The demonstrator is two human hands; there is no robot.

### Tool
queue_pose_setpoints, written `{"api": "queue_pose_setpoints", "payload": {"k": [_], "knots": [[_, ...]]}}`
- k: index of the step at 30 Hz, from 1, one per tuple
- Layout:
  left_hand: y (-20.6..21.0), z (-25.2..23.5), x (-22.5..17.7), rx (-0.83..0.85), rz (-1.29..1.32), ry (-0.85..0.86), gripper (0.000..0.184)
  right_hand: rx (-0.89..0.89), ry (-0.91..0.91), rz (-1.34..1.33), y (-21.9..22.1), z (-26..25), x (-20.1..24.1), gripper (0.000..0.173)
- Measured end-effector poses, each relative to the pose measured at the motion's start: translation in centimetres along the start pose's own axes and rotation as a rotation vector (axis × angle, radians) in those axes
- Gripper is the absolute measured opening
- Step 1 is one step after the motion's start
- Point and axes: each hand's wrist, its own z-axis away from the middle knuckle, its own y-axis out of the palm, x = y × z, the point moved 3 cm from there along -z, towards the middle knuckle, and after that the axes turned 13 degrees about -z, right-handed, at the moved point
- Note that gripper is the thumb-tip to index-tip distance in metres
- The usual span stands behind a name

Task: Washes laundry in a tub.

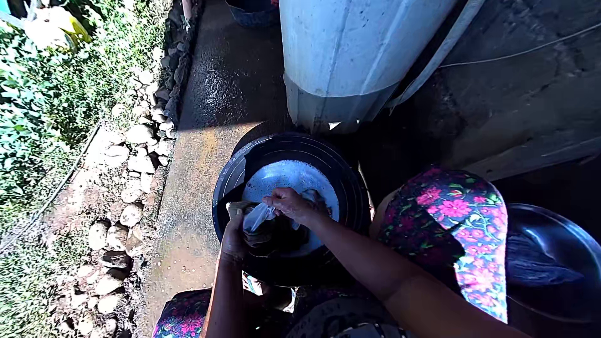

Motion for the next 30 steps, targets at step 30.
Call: {"api": "queue_pose_setpoints", "payload": {"k": [30], "knots": [[0.6,-4.5,2.9,-0.076,0.074,-0.361,0.037,-0.174,0.024,-0.17,-8.2,-7.9,-5.2,0.022]]}}
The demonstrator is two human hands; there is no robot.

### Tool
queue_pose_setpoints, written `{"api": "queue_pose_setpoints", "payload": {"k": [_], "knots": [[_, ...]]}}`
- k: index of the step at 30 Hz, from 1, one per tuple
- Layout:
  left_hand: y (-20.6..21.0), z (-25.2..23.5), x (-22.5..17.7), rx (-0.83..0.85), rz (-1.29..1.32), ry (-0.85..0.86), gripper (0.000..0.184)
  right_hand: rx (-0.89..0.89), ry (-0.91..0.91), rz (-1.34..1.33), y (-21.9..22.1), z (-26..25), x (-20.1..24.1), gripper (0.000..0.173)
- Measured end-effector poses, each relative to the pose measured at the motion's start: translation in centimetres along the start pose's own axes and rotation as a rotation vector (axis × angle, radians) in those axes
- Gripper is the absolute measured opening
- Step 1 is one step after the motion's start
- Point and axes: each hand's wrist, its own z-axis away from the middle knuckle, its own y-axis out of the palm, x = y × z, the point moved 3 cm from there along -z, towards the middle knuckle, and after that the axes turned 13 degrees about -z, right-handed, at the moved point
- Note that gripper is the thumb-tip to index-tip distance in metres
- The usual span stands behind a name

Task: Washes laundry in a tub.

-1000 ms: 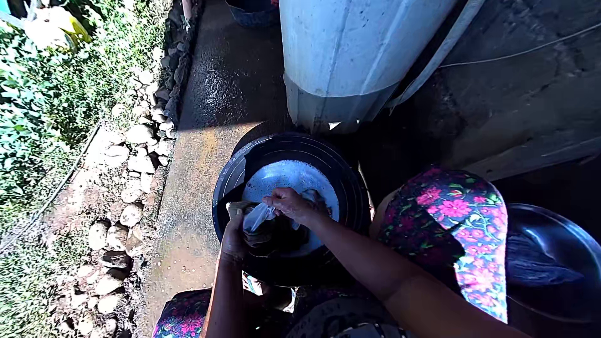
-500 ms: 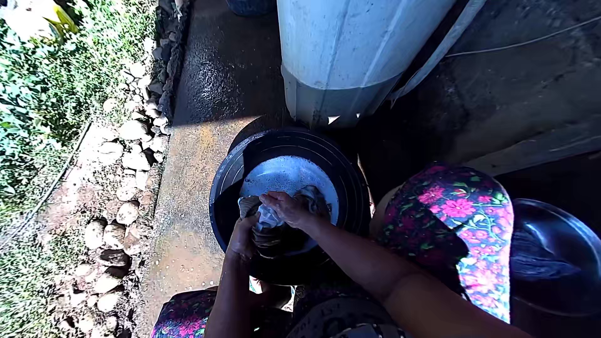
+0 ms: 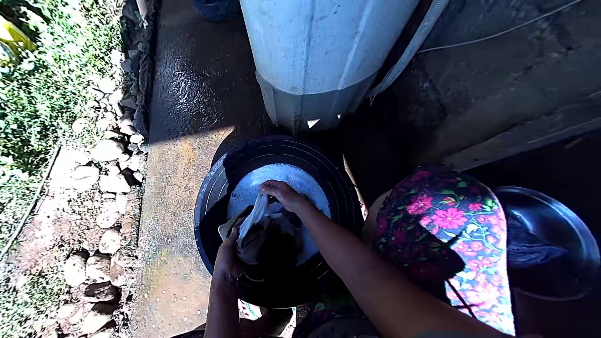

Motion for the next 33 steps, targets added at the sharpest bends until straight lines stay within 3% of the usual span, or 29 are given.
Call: {"api": "queue_pose_setpoints", "payload": {"k": [5,8,11,14,19,23,25,28,30,31,33], "knots": [[-1.1,-1.7,0.5,-0.047,-0.081,-0.021,0.028,-0.47,0.311,0.661,-11.3,-5.0,-5.3,0.058],[-1.2,-2.4,0.6,-0.133,-0.127,-0.047,0.024,-0.501,0.398,0.854,-14.8,-5.8,-7.9,0.071],[-1.0,-3.1,0.8,-0.191,-0.175,-0.079,0.019,-0.383,0.422,0.943,-14.9,-6.3,-9.0,0.084],[-0.8,-3.8,0.9,-0.231,-0.193,-0.074,0.015,-0.237,0.49,0.958,-13.9,-7.3,-8.5,0.067],[-0.8,-4.5,0.5,-0.281,-0.171,-0.047,0.015,-0.449,0.276,1.003,-13.9,-8.5,-7.6,0.049],[-0.3,-4.4,0.4,-0.296,-0.189,-0.047,0.015,-0.335,0.287,1.068,-12.1,-8.0,-10.3,0.068],[-0.5,-4.3,0.4,-0.31,-0.22,-0.035,0.016,-0.203,0.328,0.916,-10.5,-8.6,-10.9,0.071],[-1.2,-4.4,0.3,-0.33,-0.212,0.047,0.016,-0.039,0.281,0.155,-7.8,-8.5,-9.9,0.06],[-1.5,-4.8,0.5,-0.318,-0.129,0.106,0.018,0.036,0.212,-0.219,-4.4,-7.5,-8.0,0.055],[-1.5,-4.9,0.6,-0.298,-0.071,0.124,0.02,0.067,0.175,-0.27,-1.8,-6.8,-6.8,0.051],[-0.8,-5.0,0.7,-0.246,0.064,0.17,0.026,0.087,0.115,-0.032,4.1,-4.0,-5.2,0.049]]}}
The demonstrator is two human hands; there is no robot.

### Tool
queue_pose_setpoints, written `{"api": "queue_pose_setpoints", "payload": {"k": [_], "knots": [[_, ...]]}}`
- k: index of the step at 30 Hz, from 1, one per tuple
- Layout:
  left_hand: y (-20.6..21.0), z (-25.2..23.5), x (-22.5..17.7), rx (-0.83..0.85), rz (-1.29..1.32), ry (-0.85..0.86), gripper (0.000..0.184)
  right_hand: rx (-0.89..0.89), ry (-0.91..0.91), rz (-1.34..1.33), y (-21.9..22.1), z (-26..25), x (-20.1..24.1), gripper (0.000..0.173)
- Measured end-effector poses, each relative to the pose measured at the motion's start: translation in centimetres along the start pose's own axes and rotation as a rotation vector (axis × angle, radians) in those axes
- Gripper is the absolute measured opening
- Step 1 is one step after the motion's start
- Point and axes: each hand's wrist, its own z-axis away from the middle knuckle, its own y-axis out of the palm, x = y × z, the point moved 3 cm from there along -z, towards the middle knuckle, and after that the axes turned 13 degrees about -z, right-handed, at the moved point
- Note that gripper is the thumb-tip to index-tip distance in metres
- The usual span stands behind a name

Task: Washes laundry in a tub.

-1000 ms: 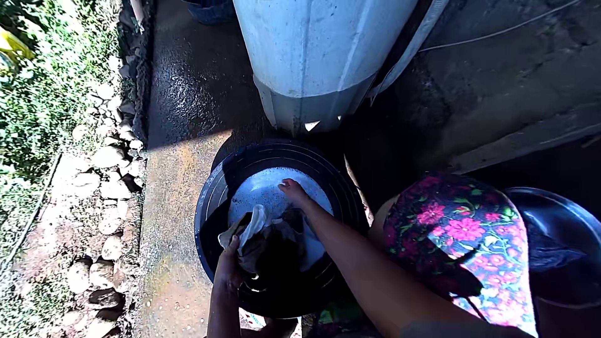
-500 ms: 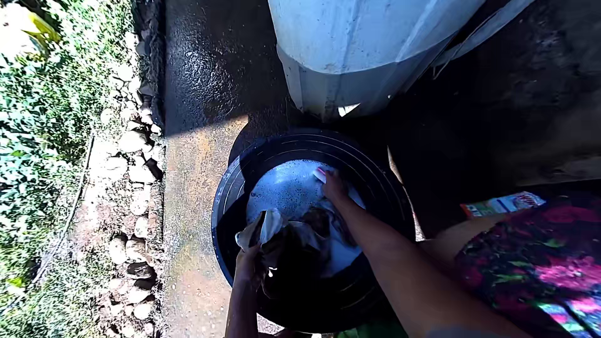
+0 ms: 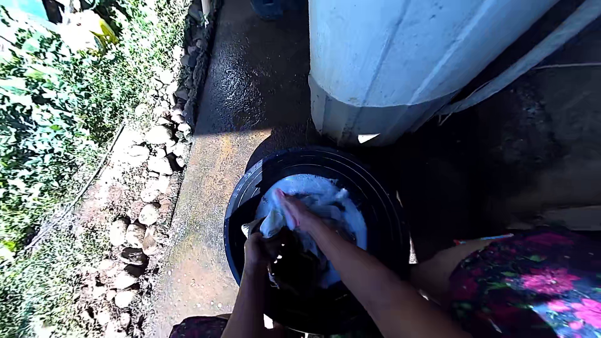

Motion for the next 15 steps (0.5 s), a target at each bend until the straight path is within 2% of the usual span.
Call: {"api": "queue_pose_setpoints", "payload": {"k": [3,5,6,10,12,15], "knots": [[0.2,-0.4,0.1,0.076,0.129,0.136,0.044,0.027,0.065,0.646,7.7,7.5,-0.1,0.053],[-0.4,0.0,0.7,0.013,0.11,0.152,0.037,0.048,0.132,0.896,9.5,11.3,0.0,0.057],[0.1,0.4,1.0,-0.053,0.098,0.121,0.032,0.027,0.116,0.969,9.4,11.5,0.5,0.056],[4.2,2.3,1.3,-0.03,0.101,-0.027,0.033,-0.157,0.072,0.979,7.5,7.1,4.0,0.055],[3.5,2.8,0.6,-0.009,0.108,0.016,0.029,-0.17,0.019,0.966,7.9,9.4,3.5,0.055],[1.3,3.0,-0.8,0.033,0.169,0.098,0.027,-0.055,-0.064,1.011,9.0,16.3,2.3,0.053]]}}
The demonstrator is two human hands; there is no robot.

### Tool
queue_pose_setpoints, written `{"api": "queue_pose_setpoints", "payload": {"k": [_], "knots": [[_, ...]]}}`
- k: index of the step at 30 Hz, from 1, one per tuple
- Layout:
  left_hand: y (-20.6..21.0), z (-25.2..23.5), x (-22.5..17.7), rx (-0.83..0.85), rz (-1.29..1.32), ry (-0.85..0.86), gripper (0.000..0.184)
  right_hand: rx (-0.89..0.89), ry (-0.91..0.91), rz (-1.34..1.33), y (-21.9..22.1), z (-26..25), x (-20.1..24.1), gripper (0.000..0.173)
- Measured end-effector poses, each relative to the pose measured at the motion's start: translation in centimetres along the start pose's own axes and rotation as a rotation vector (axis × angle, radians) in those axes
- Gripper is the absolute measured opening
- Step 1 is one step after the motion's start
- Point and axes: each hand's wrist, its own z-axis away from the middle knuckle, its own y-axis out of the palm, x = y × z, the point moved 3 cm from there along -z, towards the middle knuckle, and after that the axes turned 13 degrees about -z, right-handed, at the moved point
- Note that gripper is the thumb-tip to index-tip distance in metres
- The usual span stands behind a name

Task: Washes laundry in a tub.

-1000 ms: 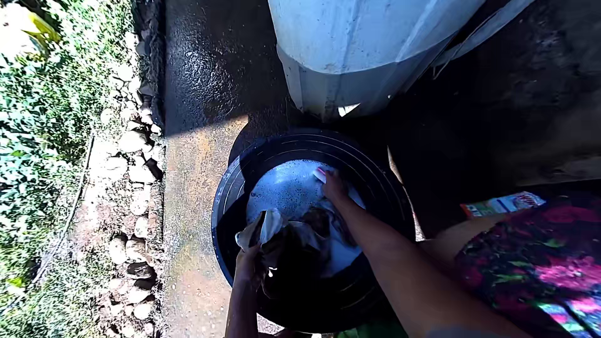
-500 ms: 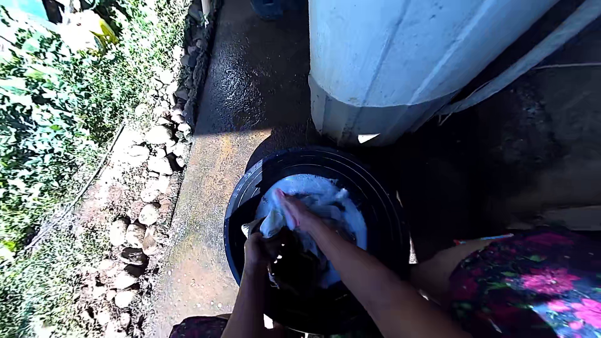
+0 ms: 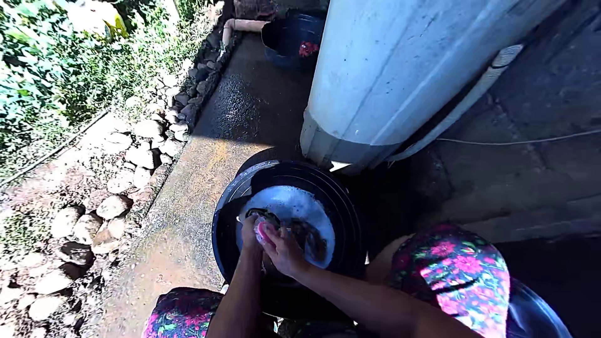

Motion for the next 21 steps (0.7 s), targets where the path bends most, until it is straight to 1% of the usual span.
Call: {"api": "queue_pose_setpoints", "payload": {"k": [1,3,4,6,7,8,10,11,12,13,15,17,18,19,21], "knots": [[0.0,0.1,-0.2,0.022,0.05,0.008,0.029,0.008,-0.027,0.024,0.0,0.7,0.2,0.053],[1.3,1.0,0.2,0.094,0.134,0.019,0.036,-0.019,-0.025,0.08,-1.1,-1.5,1.5,0.052],[2.1,1.6,0.5,0.135,0.154,-0.029,0.041,-0.046,0.009,0.097,-1.7,-3.5,2.2,0.052],[3.2,2.2,0.7,0.086,0.118,-0.12,0.043,-0.128,0.069,0.088,-2.3,-6.2,2.8,0.051],[2.9,2.3,0.2,0.08,0.108,-0.103,0.043,-0.151,0.057,0.073,-1.9,-5.9,2.7,0.052],[2.1,2.2,-0.5,0.08,0.114,-0.047,0.042,-0.146,0.009,0.051,-1.2,-4.3,2.4,0.052],[0.4,1.1,-1.6,0.036,0.123,0.055,0.037,-0.125,-0.153,0.011,0.4,0.5,0.8,0.051],[-0.1,0.7,-1.9,0.027,0.168,0.059,0.036,-0.126,-0.209,0.002,0.9,2.3,-0.1,0.05],[-0.1,0.7,-1.8,0.042,0.205,0.051,0.036,-0.132,-0.238,0.011,0.9,2.9,-0.6,0.05],[0.6,1.1,-1.4,0.068,0.23,0.033,0.036,-0.124,-0.222,0.03,0.2,2.1,-0.2,0.05],[2.5,2.8,-0.5,0.141,0.248,-0.045,0.04,-0.101,-0.074,0.071,-1.8,-1.9,1.9,0.05],[3.7,3.6,0.1,0.132,0.188,-0.103,0.039,-0.14,0.058,0.067,-3.0,-5.4,2.8,0.049],[3.4,3.3,-0.2,0.136,0.191,-0.078,0.038,-0.163,0.053,0.047,-2.7,-5.5,2.5,0.049],[2.7,2.8,-0.7,0.133,0.206,-0.023,0.037,-0.163,0.0,0.027,-2.0,-4.2,2.0,0.049],[0.8,0.9,-1.4,0.065,0.196,0.08,0.034,-0.159,-0.189,-0.013,0.1,0.3,0.3,0.049]]}}
